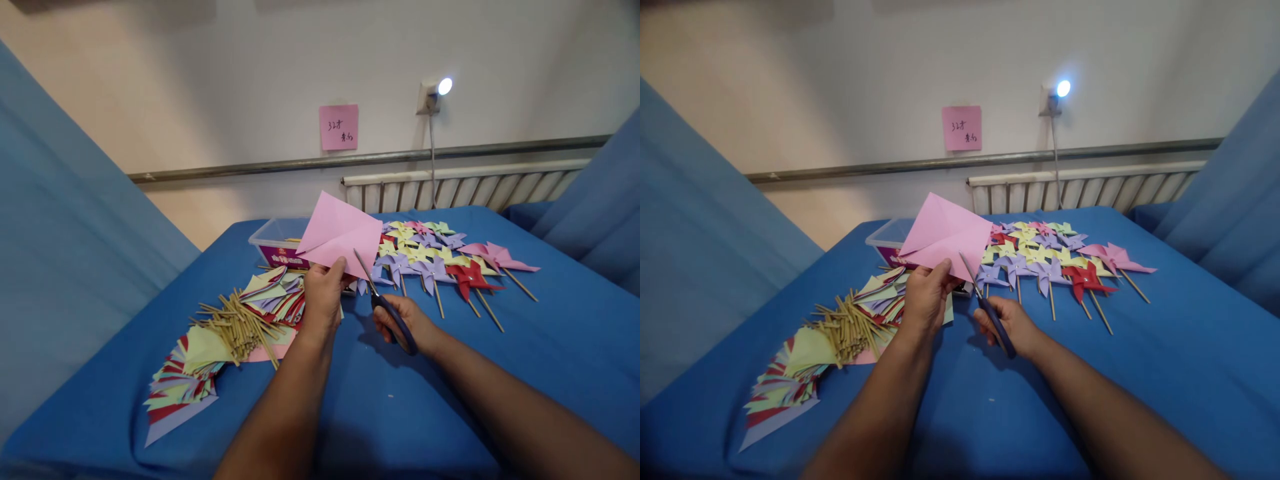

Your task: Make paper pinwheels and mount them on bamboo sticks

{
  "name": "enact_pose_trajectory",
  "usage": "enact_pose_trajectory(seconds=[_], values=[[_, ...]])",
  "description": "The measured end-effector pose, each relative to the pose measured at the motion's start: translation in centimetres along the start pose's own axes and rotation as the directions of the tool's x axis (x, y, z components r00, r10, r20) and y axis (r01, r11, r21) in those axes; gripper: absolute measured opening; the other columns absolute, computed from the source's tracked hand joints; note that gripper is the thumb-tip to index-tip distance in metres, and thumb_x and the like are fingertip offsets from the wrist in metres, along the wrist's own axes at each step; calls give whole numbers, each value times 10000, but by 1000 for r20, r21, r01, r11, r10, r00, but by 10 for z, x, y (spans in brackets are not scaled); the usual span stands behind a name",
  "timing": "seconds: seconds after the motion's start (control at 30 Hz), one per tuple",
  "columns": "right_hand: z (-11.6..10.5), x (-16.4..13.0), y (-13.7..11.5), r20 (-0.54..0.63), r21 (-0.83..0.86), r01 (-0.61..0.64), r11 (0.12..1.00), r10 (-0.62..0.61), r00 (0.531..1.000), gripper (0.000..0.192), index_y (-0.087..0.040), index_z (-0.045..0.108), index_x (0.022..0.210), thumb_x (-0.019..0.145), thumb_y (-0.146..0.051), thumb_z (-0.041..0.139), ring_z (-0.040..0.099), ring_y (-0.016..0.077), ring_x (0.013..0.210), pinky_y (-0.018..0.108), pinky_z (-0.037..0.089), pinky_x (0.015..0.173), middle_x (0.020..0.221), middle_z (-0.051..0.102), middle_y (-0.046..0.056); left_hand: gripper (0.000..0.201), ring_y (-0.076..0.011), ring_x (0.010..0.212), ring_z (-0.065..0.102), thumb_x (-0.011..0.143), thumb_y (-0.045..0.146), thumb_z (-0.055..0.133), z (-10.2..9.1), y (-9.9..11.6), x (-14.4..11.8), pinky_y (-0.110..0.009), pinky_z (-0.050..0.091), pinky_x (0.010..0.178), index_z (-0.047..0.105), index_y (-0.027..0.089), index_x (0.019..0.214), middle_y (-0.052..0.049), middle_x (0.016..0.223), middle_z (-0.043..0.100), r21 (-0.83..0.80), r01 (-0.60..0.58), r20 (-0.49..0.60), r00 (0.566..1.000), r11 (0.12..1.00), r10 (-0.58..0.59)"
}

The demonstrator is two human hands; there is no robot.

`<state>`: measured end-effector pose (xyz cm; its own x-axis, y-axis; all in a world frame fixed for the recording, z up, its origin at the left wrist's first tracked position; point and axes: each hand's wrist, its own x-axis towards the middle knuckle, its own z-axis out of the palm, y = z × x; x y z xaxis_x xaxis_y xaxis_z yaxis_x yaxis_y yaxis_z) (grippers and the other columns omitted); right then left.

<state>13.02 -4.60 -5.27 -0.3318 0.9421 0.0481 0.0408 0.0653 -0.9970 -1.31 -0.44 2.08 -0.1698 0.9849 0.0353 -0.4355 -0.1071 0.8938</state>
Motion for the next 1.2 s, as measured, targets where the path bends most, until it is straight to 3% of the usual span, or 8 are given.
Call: enact_pose_trajectory(seconds=[1.2], values=[[-1, -1, -2, -12, -6, 9, 1000, -9, 1000, 391, -188, 524, 723, 829, -563, 560, 500, 103, 412, 223, 362, 419, 503, 543, -36, 367, -181, 679, 672, 571, 334, 780, 2, -1, -1, -300, 527, 636, 682, 123, 855, -79, 841, 723, 21, -23, 16, 1000, 1000, 23]])
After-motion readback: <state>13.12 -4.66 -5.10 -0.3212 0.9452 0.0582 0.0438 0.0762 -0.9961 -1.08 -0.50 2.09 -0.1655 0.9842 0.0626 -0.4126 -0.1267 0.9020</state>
